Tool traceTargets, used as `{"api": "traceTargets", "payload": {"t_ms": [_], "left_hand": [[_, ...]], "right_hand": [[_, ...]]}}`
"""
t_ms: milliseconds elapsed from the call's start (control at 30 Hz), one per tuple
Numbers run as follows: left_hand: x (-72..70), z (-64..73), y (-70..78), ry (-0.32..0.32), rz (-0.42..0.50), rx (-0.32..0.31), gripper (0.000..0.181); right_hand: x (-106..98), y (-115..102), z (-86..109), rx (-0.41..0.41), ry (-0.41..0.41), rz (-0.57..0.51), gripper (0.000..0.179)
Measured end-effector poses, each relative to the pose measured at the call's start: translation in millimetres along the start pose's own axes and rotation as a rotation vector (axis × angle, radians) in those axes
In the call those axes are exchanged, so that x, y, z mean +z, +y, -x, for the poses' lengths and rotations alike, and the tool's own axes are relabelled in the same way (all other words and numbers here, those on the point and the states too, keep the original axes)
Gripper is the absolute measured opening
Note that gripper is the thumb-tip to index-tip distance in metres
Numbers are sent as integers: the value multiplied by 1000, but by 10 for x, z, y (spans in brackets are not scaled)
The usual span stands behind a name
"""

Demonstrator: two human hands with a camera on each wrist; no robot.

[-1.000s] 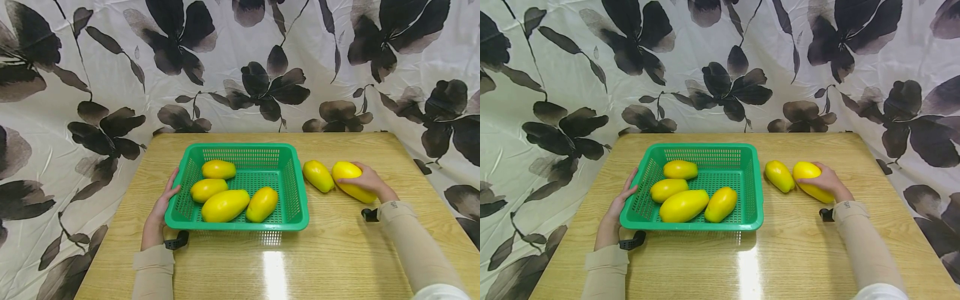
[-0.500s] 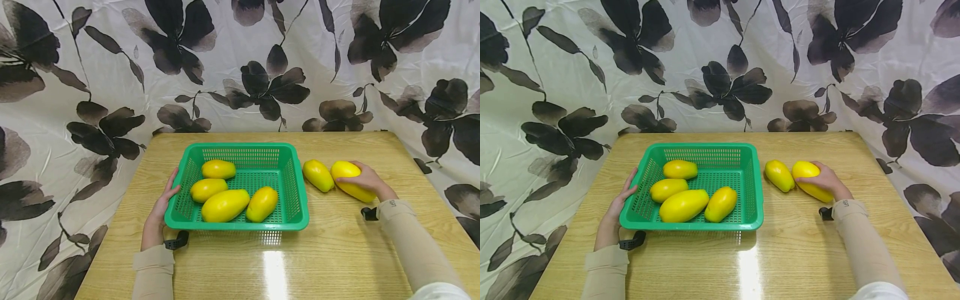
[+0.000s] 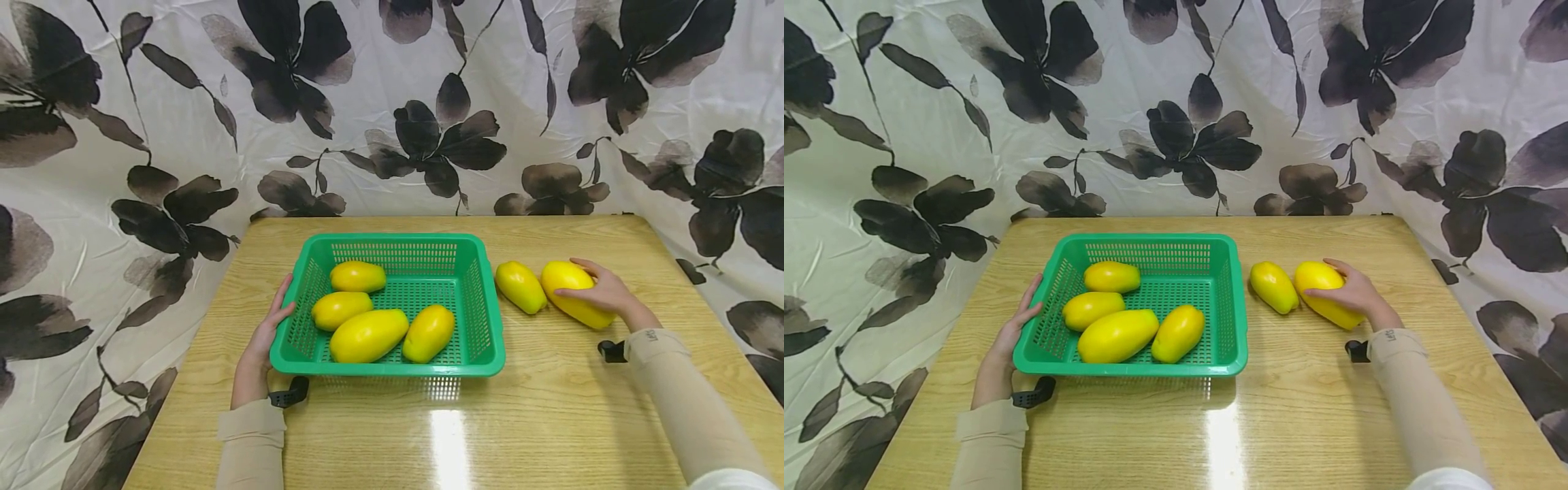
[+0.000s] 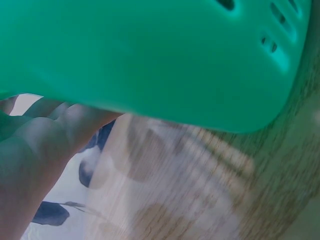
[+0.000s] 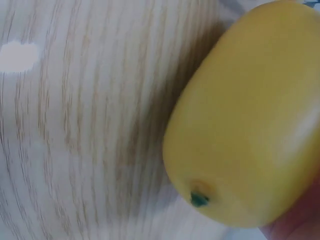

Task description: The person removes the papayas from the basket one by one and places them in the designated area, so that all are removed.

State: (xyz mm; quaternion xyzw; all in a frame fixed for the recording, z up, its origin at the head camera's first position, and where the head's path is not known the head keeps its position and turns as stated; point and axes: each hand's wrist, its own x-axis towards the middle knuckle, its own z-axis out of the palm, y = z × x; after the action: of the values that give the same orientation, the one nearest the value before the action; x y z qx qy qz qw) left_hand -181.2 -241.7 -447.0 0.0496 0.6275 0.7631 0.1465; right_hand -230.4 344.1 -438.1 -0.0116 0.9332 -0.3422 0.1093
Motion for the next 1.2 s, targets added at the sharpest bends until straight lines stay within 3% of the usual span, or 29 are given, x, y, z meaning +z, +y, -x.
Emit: {"api": "traceTargets", "payload": {"t_ms": [567,833,1200], "left_hand": [[-17,-12,-20,-3,7,12,53],[-19,-7,-20,-1,2,10,53],[-14,-3,-19,-12,21,10,53]], "right_hand": [[-175,-206,132,-131,85,-18,93],[-206,-446,141,-215,91,18,93],[-140,-851,116,-326,84,-25,87]]}}
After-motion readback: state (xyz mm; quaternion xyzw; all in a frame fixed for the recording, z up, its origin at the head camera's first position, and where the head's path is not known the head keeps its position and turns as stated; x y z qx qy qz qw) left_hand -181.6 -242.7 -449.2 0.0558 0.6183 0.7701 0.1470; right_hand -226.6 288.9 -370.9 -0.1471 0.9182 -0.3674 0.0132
